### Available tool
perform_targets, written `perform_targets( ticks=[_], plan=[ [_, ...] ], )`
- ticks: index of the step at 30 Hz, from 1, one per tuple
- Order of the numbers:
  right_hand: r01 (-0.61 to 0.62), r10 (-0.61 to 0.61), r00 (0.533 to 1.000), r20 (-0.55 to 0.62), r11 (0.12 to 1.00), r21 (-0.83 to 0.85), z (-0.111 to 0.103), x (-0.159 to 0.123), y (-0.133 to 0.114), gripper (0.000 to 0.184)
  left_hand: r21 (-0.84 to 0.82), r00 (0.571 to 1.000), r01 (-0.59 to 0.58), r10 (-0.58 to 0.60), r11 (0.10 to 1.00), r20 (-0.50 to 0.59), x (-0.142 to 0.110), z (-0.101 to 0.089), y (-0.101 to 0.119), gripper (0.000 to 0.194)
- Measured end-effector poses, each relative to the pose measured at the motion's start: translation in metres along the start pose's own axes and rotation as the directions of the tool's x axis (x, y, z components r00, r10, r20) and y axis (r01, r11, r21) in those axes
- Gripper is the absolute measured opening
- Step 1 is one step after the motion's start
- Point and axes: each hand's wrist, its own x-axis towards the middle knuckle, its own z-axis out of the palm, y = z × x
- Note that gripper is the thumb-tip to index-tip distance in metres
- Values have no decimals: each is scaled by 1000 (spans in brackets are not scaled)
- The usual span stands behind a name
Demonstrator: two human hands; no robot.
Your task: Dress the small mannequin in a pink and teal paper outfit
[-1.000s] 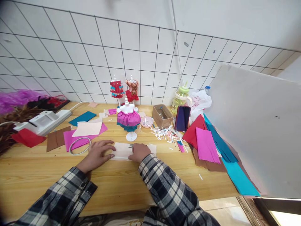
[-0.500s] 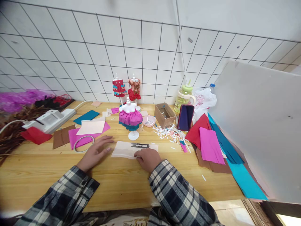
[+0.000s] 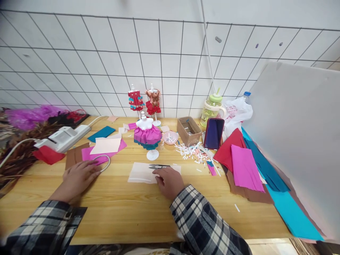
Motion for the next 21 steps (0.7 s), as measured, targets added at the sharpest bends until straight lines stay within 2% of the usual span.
perform_targets(
  ticks=[3, 5, 6, 8, 11, 13, 16, 21],
  plan=[
    [154, -153, 988, 32, 987, -47, -1, -2, -11, 34, -85, 995, 83, -86, 993, -40, 1, -2, 28, 26],
    [243, -236, 969, 78, 966, -91, 2, -1, -22, 39, -294, 985, 136, -162, 946, -64, -2, 2, 55, 28],
    [260, -250, 963, 98, 959, -114, 5, 0, -28, 42, -420, 979, 128, -181, 898, -89, -5, 6, 70, 28],
    [263, -245, 961, 130, 953, -150, 12, 2, -36, 50, -540, 985, 85, -152, 838, -80, -10, 17, 100, 29],
    [253, -221, 959, 178, 951, -178, 21, 5, -41, 56, -438, 1000, 15, -6, 899, 22, -13, 34, 129, 29],
    [237, -200, 959, 198, 954, -183, 23, 4, -41, 58, -340, 995, -51, 79, 939, 68, -13, 43, 136, 27],
    [225, -189, 961, 201, 959, -174, 24, 3, -40, 60, -259, 978, -148, 180, 954, 104, -12, 49, 133, 25],
    [227, -201, 966, 164, 960, -162, 27, 0, -41, 63, -253, 970, -162, 201, 954, 136, -13, 48, 128, 22]
  ],
)
